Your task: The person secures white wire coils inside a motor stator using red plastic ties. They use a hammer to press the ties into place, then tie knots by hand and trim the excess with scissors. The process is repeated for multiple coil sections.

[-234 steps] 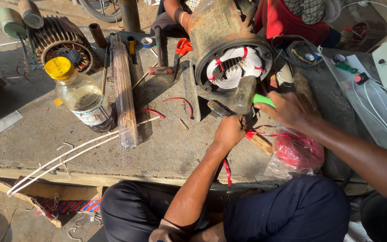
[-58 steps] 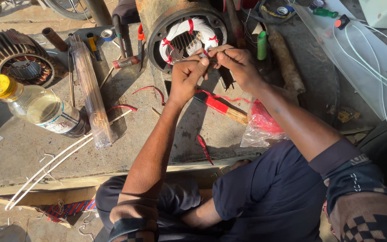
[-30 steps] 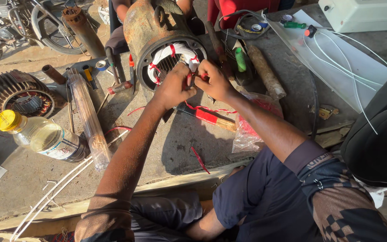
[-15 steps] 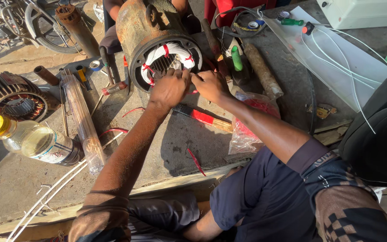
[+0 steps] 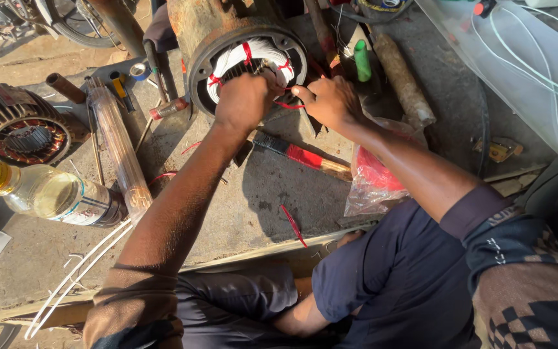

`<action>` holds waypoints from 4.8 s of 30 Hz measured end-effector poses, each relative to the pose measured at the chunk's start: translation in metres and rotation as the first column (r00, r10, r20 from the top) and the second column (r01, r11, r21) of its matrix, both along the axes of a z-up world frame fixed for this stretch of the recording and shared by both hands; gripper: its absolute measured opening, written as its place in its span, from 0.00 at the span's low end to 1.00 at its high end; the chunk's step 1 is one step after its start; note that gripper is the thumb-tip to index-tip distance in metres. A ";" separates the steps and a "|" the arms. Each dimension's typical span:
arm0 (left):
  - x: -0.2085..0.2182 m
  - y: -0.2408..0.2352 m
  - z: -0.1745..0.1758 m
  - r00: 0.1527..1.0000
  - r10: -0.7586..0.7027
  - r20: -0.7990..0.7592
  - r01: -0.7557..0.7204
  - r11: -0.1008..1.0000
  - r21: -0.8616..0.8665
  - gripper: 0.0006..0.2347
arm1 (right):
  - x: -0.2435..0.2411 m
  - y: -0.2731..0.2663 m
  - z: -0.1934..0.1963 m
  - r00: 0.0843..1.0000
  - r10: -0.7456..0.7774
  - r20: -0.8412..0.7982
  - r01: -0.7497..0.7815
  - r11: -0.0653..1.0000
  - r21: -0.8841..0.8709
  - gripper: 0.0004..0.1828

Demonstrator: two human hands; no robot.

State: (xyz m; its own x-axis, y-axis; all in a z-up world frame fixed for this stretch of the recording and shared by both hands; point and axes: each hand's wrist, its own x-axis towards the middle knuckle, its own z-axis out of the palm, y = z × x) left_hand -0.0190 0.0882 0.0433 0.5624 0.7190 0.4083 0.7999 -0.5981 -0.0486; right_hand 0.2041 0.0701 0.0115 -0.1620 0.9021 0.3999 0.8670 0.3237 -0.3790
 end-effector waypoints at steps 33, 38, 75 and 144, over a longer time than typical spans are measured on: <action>0.016 -0.097 0.006 0.763 0.152 0.628 -0.189 0.982 -0.009 0.17 | 0.001 0.000 -0.014 0.959 0.018 -0.281 -0.069 0.983 -0.170 0.29; 0.024 -0.091 0.002 0.604 0.455 0.655 -0.119 0.864 -0.490 0.13 | 0.006 -0.003 -0.010 0.953 -0.004 -0.301 -0.044 0.987 -0.153 0.18; 0.059 -0.083 -0.060 0.233 0.173 0.957 -0.148 0.979 -0.141 0.15 | -0.020 -0.041 0.046 0.770 0.614 -0.174 -0.570 0.784 0.248 0.12; 0.064 -0.067 -0.038 0.355 0.462 0.813 -0.177 0.887 -0.426 0.12 | -0.040 -0.018 -0.024 0.778 0.315 -0.543 -0.219 0.947 0.236 0.07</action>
State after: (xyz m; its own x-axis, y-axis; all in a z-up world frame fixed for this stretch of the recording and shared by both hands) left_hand 0.0446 0.0210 0.0053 -0.3027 0.9004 0.3126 0.4343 -0.1616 0.8861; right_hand 0.1646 0.0519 -0.0123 -0.0879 0.7771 0.6232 0.3805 0.6044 -0.6999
